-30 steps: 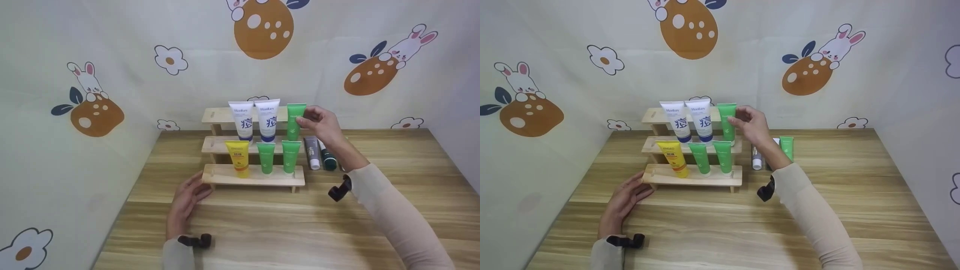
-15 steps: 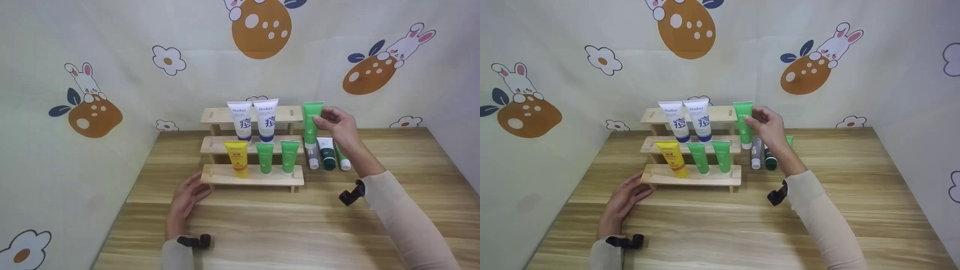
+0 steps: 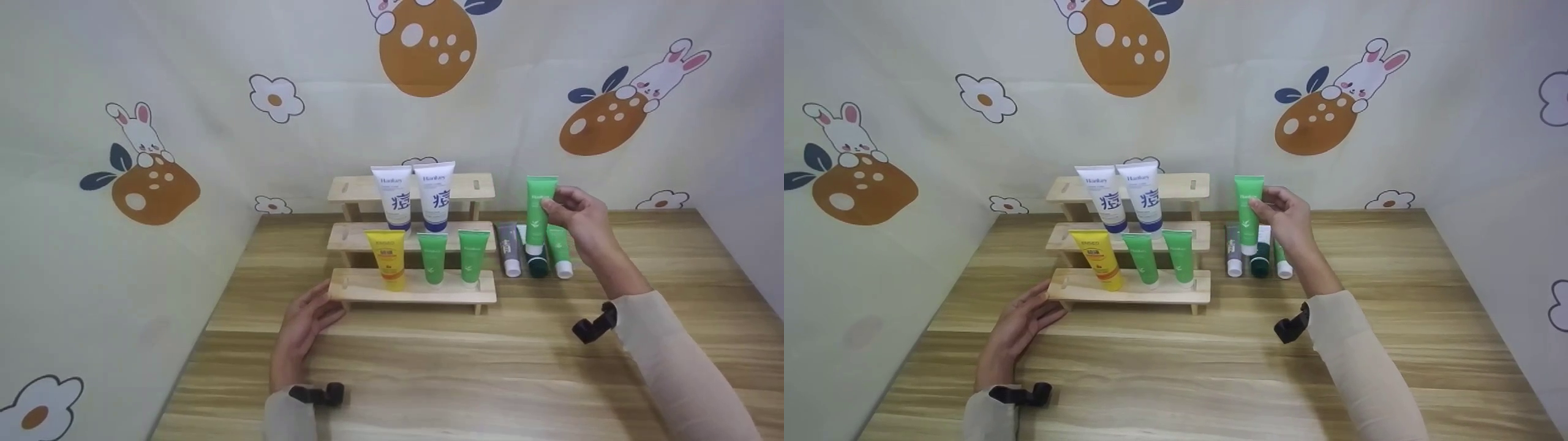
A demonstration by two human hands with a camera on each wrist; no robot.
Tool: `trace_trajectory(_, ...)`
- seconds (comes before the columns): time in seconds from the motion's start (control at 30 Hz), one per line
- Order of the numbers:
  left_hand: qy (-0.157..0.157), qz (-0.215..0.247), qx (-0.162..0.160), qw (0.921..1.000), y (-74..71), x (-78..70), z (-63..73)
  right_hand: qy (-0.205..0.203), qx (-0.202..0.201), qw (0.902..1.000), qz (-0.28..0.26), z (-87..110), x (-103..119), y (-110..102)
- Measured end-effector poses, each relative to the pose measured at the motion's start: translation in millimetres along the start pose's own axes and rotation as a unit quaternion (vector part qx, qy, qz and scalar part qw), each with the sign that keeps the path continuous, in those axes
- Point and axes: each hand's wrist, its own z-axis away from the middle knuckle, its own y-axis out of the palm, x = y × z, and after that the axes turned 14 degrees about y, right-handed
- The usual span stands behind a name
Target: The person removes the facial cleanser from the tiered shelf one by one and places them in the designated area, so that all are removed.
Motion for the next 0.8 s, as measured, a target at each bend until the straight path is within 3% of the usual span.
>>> trace_trajectory(0.3,0.003,-0.006,0.005,1.0,0.1,-0.3,-0.2,0.007,-0.01,0.9986,-0.052,-4.2,-14,-21)
trace_trajectory(0.53,0.009,-0.013,0.016,0.9998,1.2,-1.9,0.1,0.017,-0.042,0.9977,-0.051,-11.6,-27,-42)
trace_trajectory(0.8,0.01,-0.017,0.006,0.9998,0.5,-1.5,0.9,0.066,-0.052,0.9963,-0.017,-24.1,-44,-63)
